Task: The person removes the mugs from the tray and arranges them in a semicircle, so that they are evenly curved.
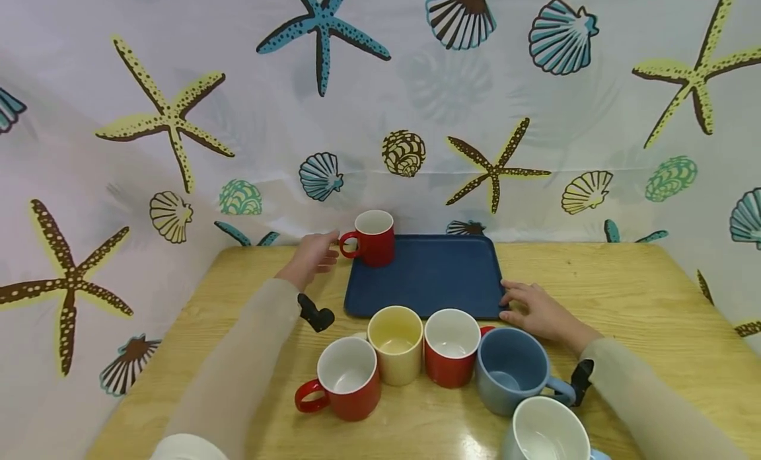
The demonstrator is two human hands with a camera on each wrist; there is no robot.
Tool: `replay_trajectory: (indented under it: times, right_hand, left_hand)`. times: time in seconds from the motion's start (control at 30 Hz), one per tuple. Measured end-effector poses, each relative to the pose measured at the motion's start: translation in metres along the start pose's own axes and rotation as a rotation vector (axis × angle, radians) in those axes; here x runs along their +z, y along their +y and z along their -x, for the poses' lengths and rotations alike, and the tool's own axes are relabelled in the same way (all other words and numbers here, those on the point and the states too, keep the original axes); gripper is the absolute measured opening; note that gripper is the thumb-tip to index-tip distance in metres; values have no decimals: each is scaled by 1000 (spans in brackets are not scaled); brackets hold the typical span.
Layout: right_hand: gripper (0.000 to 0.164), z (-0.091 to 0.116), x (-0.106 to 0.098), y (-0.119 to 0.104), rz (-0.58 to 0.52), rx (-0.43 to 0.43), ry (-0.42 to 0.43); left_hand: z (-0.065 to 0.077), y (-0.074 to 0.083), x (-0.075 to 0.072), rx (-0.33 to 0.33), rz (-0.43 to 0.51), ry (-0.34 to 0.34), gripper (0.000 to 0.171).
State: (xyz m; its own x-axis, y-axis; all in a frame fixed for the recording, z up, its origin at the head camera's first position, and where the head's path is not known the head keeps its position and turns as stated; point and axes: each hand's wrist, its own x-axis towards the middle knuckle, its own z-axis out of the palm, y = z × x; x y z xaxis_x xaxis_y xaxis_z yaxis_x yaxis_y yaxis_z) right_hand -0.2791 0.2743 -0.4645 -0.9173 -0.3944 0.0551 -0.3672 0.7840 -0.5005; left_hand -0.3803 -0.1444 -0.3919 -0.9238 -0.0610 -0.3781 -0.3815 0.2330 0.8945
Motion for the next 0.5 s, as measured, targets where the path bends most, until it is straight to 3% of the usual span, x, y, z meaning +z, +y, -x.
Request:
replay_trajectory:
  times: [0.2,0.37,0.5]
  right_hand:
    - [28,0,2,1,-2,-15,-12]
    - [28,1,-1,0,1,-7,0]
    - [27,2,-2,-2,2,-5,-1]
  left_hand:
    - [-11,0,5,-112,77,-51,57]
    - [-18,-1,12,-96,36,-83,57]
    - [-24,-3,17,-55,-52,-64,56]
